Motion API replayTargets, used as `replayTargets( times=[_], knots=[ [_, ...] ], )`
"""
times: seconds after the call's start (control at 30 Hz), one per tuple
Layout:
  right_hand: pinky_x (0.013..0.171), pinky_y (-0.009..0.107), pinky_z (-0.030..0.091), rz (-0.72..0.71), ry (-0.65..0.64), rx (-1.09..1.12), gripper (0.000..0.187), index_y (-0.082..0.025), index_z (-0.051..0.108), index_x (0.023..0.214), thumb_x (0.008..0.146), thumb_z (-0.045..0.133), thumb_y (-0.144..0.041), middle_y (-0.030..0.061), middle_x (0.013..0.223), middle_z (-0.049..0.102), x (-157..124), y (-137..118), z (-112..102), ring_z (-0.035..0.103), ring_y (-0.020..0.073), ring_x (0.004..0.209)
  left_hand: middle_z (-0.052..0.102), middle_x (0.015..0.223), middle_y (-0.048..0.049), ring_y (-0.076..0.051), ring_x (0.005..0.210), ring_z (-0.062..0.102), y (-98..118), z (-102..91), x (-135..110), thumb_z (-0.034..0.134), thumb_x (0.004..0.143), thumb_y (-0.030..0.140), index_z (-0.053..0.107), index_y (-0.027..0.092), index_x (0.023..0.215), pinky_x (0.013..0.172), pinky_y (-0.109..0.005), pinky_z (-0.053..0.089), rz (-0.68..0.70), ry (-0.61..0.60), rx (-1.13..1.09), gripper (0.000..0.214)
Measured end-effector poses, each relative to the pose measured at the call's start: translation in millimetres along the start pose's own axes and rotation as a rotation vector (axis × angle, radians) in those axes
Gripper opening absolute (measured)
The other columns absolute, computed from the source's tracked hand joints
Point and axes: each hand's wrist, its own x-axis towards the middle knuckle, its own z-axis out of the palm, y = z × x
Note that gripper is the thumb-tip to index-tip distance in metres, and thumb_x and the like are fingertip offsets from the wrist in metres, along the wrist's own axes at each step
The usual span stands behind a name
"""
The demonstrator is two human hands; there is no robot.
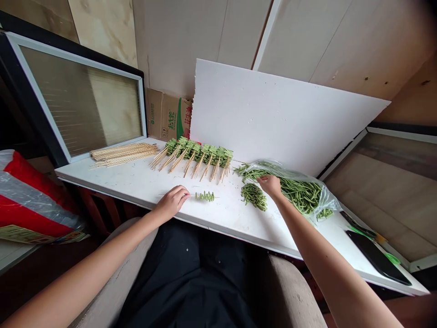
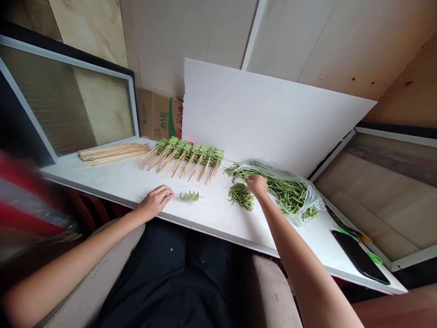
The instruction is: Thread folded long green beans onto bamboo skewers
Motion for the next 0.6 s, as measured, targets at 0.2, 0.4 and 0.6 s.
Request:
replayTargets(
  times=[0.2,0.4,0.6],
  knots=[
    [0.099,0.047,0.045,-0.724,-0.334,0.004,0.029,-0.023,0.081,0.107,0.098,0.067,-0.046,0.0105,0.109,0.078,-74.3,-86.1,13.0,0.064,0.0278,0.105,0.066,0.098,-0.0084,-0.022,0.093,0.065,12.1,3.7,2.5,0.047,0.109,0.021,0.064,0.019,0.104,0.085,-0.036,0.054,0.063,0.014,0.061,0.018],
    [0.093,0.040,0.045,-0.995,-0.466,-0.031,0.025,-0.023,0.082,0.110,0.089,0.079,-0.037,0.0102,0.097,0.070,-156.2,-140.9,48.8,0.057,0.0272,0.101,0.065,0.101,-0.0096,-0.023,0.097,0.064,20.3,0.6,3.6,0.045,0.109,0.023,0.063,0.018,0.108,0.087,-0.039,0.055,0.092,-0.018,0.082,0.019],
    [0.089,0.039,0.043,-0.968,-0.427,-0.160,0.017,-0.022,0.083,0.102,0.090,0.076,-0.031,0.0106,0.094,0.066,-167.9,-139.0,78.8,0.054,0.0278,0.100,0.066,0.103,-0.0112,-0.025,0.099,0.063,23.4,2.1,2.2,0.042,0.110,0.021,0.065,0.018,0.108,0.086,-0.042,0.055,0.123,-0.042,0.090,0.023]
  ],
)
